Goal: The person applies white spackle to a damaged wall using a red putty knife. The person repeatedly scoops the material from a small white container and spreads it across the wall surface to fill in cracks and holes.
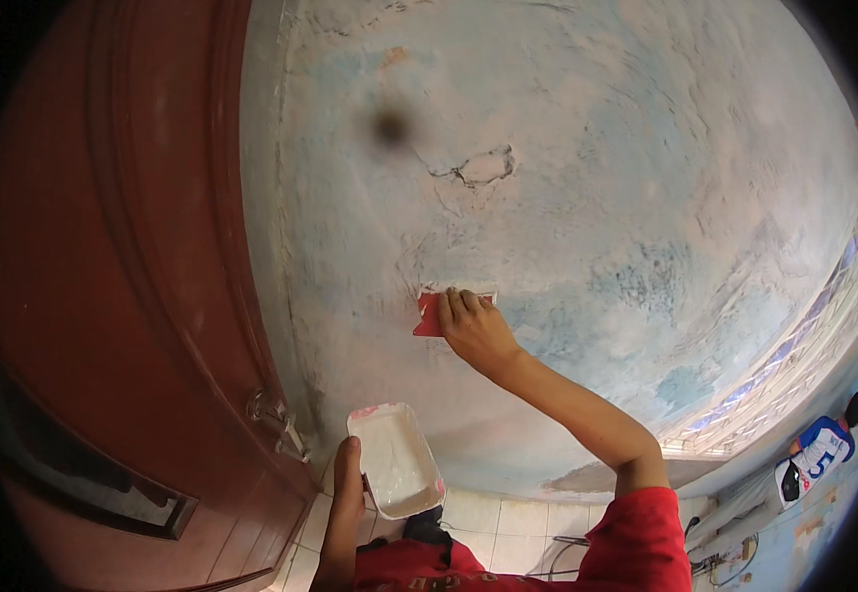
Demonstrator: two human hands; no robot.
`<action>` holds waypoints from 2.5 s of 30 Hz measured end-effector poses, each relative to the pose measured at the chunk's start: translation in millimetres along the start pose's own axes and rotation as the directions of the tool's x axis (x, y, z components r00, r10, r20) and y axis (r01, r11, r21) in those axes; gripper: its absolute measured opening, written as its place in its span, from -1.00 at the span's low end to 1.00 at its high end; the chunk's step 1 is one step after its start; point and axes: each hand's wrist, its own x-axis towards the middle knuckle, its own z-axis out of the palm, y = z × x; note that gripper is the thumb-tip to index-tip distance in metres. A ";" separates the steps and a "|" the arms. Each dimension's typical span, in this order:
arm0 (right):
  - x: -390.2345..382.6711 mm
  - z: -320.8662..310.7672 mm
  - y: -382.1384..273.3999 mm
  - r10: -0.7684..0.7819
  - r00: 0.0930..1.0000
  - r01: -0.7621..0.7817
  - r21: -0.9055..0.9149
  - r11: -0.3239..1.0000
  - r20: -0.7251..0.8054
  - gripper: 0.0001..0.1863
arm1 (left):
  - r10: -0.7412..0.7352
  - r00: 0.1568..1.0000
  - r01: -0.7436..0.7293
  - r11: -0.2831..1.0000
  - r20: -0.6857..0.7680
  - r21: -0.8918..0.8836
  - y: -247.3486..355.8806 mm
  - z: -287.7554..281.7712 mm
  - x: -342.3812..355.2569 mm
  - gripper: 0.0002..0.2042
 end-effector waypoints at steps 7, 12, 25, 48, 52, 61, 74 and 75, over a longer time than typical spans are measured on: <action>55.5 -140.1 153.4 0.250 0.836 -0.304 -0.032 0.952 -0.488 -0.71 | 0.025 0.999 -0.025 1.000 -0.031 -0.005 -6.3 -14.5 4.4 -0.39; 59.7 -164.8 219.0 0.155 0.798 -0.394 -0.309 0.866 -0.582 -0.73 | -0.053 0.998 0.052 0.998 0.034 0.028 -9.3 -5.3 5.0 -0.38; -3.3 -79.3 87.8 0.278 0.904 -0.210 0.231 0.950 -0.324 -0.72 | 0.105 0.990 -0.100 0.993 0.096 -0.057 -15.0 8.5 11.7 -0.37; 84.0 -148.6 123.8 0.270 0.803 -0.258 0.098 0.961 -0.532 -0.83 | -0.032 0.998 0.035 0.998 -0.050 0.058 13.2 -7.8 -18.7 -0.25; 80.9 -97.4 109.6 0.200 0.820 -0.300 -0.106 0.948 -0.536 -0.52 | -0.053 0.998 0.056 0.994 -0.038 0.097 38.1 3.7 -37.7 -0.24; -5.8 13.2 -18.6 0.142 0.990 -0.138 0.148 0.979 -0.018 -0.50 | 0.085 0.996 -0.082 0.991 -0.018 0.106 27.0 -8.2 -37.3 -0.29; 101.6 -138.6 157.1 0.359 0.855 -0.414 -0.074 0.907 -0.374 -0.73 | 0.039 0.997 -0.032 0.994 -0.069 0.101 41.8 3.6 -44.2 -0.32; 95.6 -128.0 137.7 0.359 0.880 -0.399 -0.075 0.914 -0.311 -0.72 | 0.050 0.997 -0.044 0.994 -0.061 0.095 42.3 1.4 -43.9 -0.31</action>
